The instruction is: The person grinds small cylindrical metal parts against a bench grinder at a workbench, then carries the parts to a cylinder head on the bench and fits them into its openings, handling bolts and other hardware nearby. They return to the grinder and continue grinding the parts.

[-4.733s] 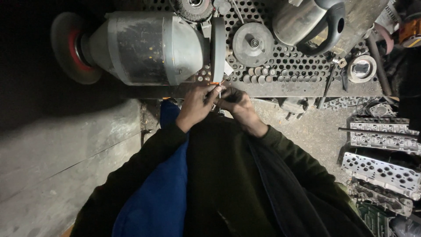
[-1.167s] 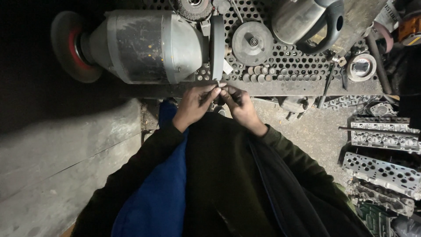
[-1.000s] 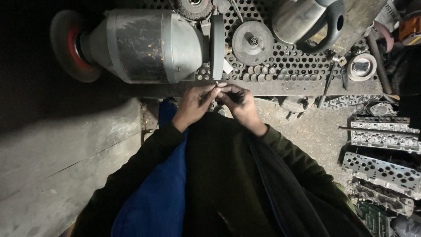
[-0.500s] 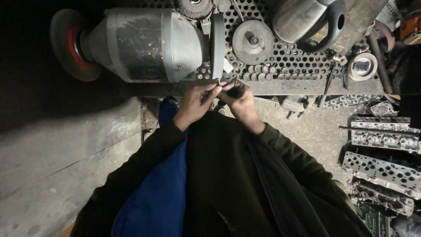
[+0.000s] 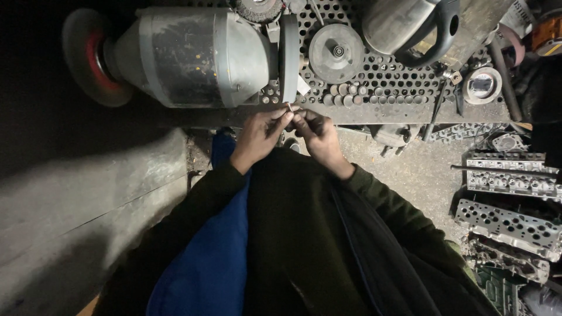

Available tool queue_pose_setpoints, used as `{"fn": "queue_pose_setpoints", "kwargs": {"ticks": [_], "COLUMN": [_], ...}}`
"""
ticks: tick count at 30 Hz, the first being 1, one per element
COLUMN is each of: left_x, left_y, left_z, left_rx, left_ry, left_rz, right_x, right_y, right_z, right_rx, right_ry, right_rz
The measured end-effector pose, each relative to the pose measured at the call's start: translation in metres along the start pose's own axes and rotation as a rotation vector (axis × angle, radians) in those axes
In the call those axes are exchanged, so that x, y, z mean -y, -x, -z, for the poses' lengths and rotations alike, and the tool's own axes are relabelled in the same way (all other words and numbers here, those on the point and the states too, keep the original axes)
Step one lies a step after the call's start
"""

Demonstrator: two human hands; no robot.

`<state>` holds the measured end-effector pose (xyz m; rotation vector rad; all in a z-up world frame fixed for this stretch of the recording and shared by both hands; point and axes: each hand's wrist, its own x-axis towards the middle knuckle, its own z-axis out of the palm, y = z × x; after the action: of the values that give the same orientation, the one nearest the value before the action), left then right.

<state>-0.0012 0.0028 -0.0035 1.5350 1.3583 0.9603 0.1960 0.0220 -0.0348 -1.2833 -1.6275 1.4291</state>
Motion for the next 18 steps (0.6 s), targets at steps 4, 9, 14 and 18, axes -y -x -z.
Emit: {"fn": "queue_pose_setpoints", "kwargs": {"ticks": [4,9,14,18], "left_x": [0.012,0.093,0.164,0.257], "left_y": [0.010,0.034,0.029,0.023], "left_z": [0.004,0.046,0.070,0.065], "left_rx": [-0.068,-0.118,-0.264,-0.374], "left_ry": [-0.067,-0.218,-0.471,-0.535], "left_rz": [-0.050,0.149,0.341,0.138], "right_x": [0.015,0.009,0.006,0.025], "right_y": [0.007,0.018,0.036,0.053], "right_z": [-0.001,-0.003,-0.014,-0.023], "right_rx": [0.049,0.207,0.210,0.240], "right_ry": [-0.056,-0.019,-0.059,-0.209], "right_rz": [-0.053,-0.010,-0.120,-0.115]}}
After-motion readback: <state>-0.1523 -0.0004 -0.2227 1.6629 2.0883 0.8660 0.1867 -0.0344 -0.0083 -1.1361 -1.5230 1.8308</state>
